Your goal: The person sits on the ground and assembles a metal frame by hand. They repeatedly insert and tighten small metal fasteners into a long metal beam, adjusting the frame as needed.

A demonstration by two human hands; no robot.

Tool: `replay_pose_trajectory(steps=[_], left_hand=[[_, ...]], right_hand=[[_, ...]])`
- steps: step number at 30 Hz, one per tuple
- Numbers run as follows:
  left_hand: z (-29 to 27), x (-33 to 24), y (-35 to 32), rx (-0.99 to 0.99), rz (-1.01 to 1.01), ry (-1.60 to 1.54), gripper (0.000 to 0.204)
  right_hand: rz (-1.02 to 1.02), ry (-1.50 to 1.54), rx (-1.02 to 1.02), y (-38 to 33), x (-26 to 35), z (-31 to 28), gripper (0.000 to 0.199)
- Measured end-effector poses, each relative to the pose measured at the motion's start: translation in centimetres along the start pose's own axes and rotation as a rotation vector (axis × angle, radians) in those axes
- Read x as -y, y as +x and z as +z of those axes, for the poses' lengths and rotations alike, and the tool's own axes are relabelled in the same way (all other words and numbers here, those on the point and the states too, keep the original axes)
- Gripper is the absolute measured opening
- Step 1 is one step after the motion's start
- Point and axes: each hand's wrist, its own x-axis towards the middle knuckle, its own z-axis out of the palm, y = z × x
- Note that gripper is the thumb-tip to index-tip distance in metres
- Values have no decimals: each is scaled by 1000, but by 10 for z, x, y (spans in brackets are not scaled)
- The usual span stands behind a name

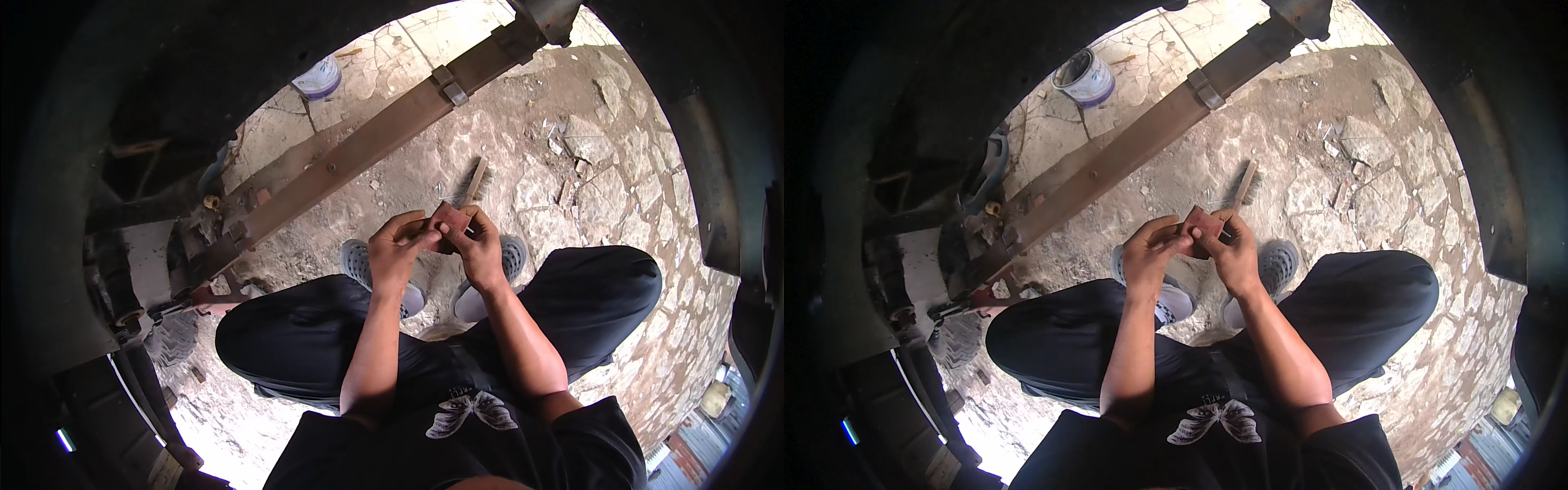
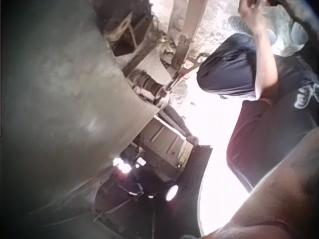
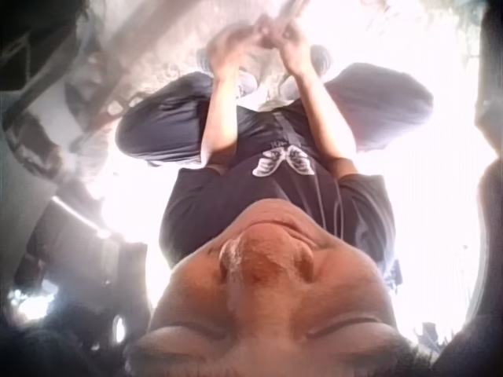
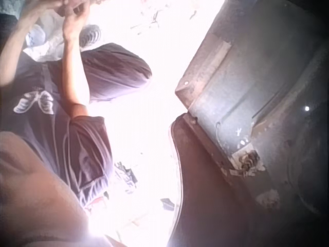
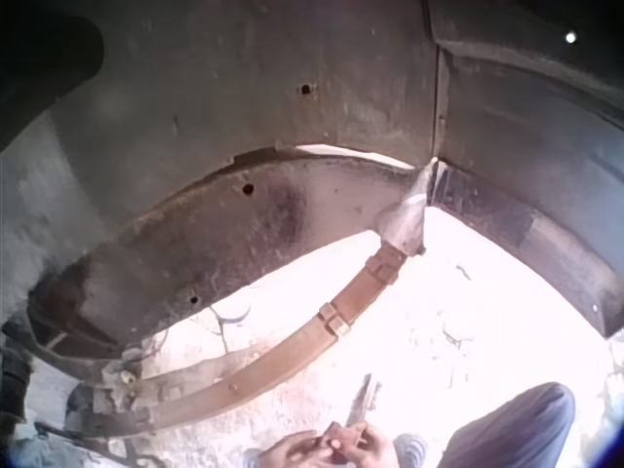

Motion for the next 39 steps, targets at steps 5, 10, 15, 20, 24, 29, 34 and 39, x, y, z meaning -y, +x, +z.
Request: replay_pose_trajectory(steps=[5,10,15,20,24,29,34,39], left_hand=[[7,5,-2,2,19,19,32],[3,6,-1,34,-32,28,26],[-3,1,2,97,-63,35,23],[-1,9,4,103,-24,23,25],[-4,2,4,84,-243,-36,24],[-9,10,7,41,-226,-81,22],[-7,10,8,-2,-211,-230,20],[-8,13,7,64,-204,-31,22]], right_hand=[[-27,-17,8,4,-10,-5,17],[30,26,22,3,-10,-6,18],[28,53,21,5,-10,-5,21],[30,-5,-27,6,-11,-6,24],[22,-72,1,7,-8,-9,23],[-47,-103,12,6,-4,-6,21],[-37,-63,0,9,-7,-10,20],[-62,-125,-71,11,-7,-17,26]])
